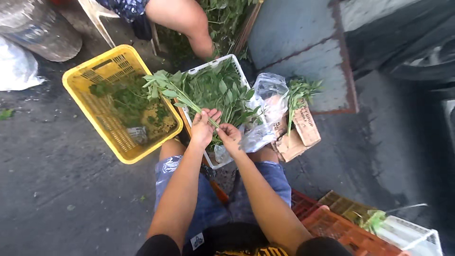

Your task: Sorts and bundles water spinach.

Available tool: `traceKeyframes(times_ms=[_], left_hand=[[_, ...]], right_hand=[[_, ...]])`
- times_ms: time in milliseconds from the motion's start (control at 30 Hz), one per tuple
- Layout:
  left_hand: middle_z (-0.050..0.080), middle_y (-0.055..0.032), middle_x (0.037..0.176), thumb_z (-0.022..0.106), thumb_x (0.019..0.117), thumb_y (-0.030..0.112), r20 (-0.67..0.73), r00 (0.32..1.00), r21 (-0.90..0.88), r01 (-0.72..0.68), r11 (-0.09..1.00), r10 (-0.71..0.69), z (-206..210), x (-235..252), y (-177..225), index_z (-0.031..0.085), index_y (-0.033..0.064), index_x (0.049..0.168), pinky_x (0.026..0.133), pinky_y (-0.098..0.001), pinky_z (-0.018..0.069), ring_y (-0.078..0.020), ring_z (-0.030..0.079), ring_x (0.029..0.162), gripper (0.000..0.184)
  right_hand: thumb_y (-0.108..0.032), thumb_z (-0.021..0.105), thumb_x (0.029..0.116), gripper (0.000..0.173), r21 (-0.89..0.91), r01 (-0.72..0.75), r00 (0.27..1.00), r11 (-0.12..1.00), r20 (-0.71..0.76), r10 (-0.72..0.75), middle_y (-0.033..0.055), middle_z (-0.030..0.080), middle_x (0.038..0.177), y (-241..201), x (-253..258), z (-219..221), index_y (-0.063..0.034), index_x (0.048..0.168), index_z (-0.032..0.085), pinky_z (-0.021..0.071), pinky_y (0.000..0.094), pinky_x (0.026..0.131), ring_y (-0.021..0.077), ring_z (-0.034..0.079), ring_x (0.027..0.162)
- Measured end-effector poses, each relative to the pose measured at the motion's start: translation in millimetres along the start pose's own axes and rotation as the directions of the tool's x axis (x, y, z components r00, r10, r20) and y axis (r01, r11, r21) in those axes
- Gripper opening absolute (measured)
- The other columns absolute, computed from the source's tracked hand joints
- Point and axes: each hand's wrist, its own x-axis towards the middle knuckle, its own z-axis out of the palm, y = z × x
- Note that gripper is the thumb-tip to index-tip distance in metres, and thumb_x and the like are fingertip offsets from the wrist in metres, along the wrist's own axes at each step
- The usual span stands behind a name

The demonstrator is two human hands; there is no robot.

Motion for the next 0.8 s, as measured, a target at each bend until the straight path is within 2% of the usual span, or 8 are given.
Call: traceKeyframes(times_ms=[133,200,267,333,433,533,667,800], left_hand=[[0.058,0.0027,0.085,0.034,0.1127,0.034,-0.027,0.995,0.124,-0.095,0.988,0.099,-7.5,1.6,8.4,0.054,0.0197,0.114,0.066,-0.0309,0.0554,-0.0111,0.058,0.068,0.024],[0.05,0.0051,0.077,0.032,0.1133,0.033,-0.081,0.985,0.164,-0.14,0.976,0.155,-12.9,3.6,18.6,0.054,0.0201,0.11,0.058,-0.0259,0.0488,-0.0083,0.049,0.06,0.026],[0.045,0.0056,0.07,0.031,0.1135,0.032,-0.151,0.969,0.175,-0.17,0.97,0.197,-16.7,6.3,25.6,0.053,0.0196,0.105,0.054,-0.0247,0.0452,-0.0082,0.044,0.055,0.027],[0.043,0.0061,0.064,0.032,0.1135,0.029,-0.215,0.952,0.173,-0.182,0.968,0.217,-17.5,12.3,30.0,0.053,0.0183,0.101,0.051,-0.025,0.045,-0.0086,0.044,0.051,0.027],[0.041,0.0058,0.062,0.031,0.1138,0.028,-0.251,0.948,0.187,-0.152,0.971,0.197,-16.0,15.9,25.9,0.052,0.0181,0.1,0.049,-0.0248,0.0432,-0.0091,0.042,0.049,0.028],[0.041,0.0049,0.062,0.03,0.1139,0.028,-0.281,0.944,0.182,-0.125,0.975,0.173,-12.6,22.9,27.7,0.053,0.0164,0.1,0.047,-0.0254,0.0422,-0.0095,0.041,0.048,0.029],[0.041,0.006,0.062,0.028,0.1138,0.027,-0.287,0.952,0.163,-0.063,0.985,0.108,-6.8,26.4,24.6,0.053,0.0169,0.101,0.047,-0.024,0.0428,-0.0082,0.042,0.048,0.029],[0.04,0.006,0.062,0.029,0.1138,0.027,-0.274,0.958,0.17,-0.043,0.985,0.089,-5.3,27.8,23.2,0.053,0.0168,0.099,0.047,-0.0244,0.0414,-0.0085,0.041,0.049,0.03]], right_hand=[[-0.017,0.077,0.0904,0.022,-0.108,-0.061,0.993,0.992,0.092,0.072,0.0082,0.073,0.088,19.7,16.4,-8.2,-0.0015,0.104,0.072,0.0599,0.0342,0.073,0.0142,0.069,0.075],[-0.022,0.073,0.0952,0.028,-0.16,-0.222,0.973,0.962,-0.104,0.207,0.0141,0.072,0.098,35.4,36.6,-17.3,-0.0013,0.114,0.068,0.0596,0.0431,0.076,0.0228,0.069,0.083],[-0.037,0.072,0.0951,0.04,-0.186,-0.434,0.874,0.881,-0.322,0.363,0.0166,0.071,0.109,45.2,59.6,-23.5,-0.0048,0.119,0.069,0.056,0.0536,0.086,0.0306,0.069,0.098],[-0.046,0.072,0.0928,0.051,-0.29,-0.549,0.83,0.784,-0.297,0.472,0.0204,0.068,0.121,46.9,79.6,-24.6,-0.0054,0.124,0.068,0.051,0.0613,0.096,0.0367,0.064,0.114],[-0.032,0.07,0.0949,0.034,-0.499,-0.532,0.839,0.685,-0.197,0.508,0.0204,0.069,0.122,47.3,94.7,-29.4,-0.0092,0.12,0.073,0.0497,0.0663,0.097,0.0396,0.064,0.118],[-0.027,0.069,0.0951,0.024,-0.471,-0.461,0.887,0.752,-0.227,0.401,0.013,0.073,0.113,47.4,108.5,-33.8,-0.0142,0.114,0.075,0.0537,0.0607,0.093,0.0322,0.068,0.108],[-0.033,0.074,0.0932,0.044,-0.414,-0.519,0.849,0.748,-0.354,0.393,0.0197,0.069,0.122,49.5,90.7,-38.6,-0.0071,0.128,0.065,0.0522,0.0591,0.098,0.0369,0.065,0.115],[-0.047,0.071,0.0931,0.043,-0.618,-0.439,0.888,0.652,-0.19,0.418,0.0189,0.073,0.111,62.4,74.5,-19.2,-0.007,0.109,0.075,0.052,0.0631,0.094,0.0371,0.068,0.109]])
